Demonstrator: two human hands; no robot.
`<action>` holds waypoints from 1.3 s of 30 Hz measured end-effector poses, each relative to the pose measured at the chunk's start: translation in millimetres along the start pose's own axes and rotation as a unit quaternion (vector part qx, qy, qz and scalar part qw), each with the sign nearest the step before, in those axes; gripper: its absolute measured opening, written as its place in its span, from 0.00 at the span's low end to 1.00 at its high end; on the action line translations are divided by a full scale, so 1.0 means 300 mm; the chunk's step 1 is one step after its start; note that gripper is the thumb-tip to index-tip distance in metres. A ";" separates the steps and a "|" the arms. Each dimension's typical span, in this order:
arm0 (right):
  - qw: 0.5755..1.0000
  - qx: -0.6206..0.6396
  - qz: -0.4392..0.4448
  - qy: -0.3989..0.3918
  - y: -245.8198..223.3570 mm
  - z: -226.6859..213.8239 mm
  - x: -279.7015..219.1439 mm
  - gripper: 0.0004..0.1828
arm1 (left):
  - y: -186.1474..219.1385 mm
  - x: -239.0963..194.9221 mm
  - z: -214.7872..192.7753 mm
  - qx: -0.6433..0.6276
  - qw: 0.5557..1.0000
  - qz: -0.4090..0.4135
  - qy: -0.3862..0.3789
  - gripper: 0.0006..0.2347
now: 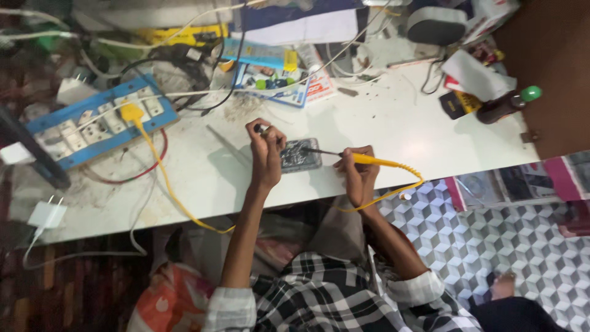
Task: The person uses a soldering iron and solder wire to work on a small electronic circuit board placed on a cluttered workbench. They repeatedly apply heat and solder to various points on the board while holding the components steady.
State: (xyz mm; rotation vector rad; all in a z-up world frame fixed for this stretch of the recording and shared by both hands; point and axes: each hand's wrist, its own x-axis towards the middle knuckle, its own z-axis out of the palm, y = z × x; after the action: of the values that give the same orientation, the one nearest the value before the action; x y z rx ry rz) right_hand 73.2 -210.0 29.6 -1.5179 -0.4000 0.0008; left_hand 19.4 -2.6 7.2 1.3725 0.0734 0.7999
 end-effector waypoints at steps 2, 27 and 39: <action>1.000 0.002 0.005 0.005 0.005 0.000 -0.001 0.10 | 0.001 -0.004 0.003 0.005 1.000 0.007 -0.006 0.14; 0.957 -0.179 -0.220 0.064 -0.096 -0.086 0.024 0.15 | 0.036 -0.006 0.011 0.029 1.000 0.007 0.008 0.09; 0.987 0.068 -0.108 0.093 -0.032 -0.024 0.056 0.10 | 0.038 -0.002 0.008 0.041 0.999 0.012 0.022 0.10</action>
State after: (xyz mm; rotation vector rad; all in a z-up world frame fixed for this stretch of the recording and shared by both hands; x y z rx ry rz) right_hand 88.4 -213.6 43.1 -1.3211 -0.4032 -0.2772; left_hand 14.7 -5.1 17.6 1.4364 0.1255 0.8542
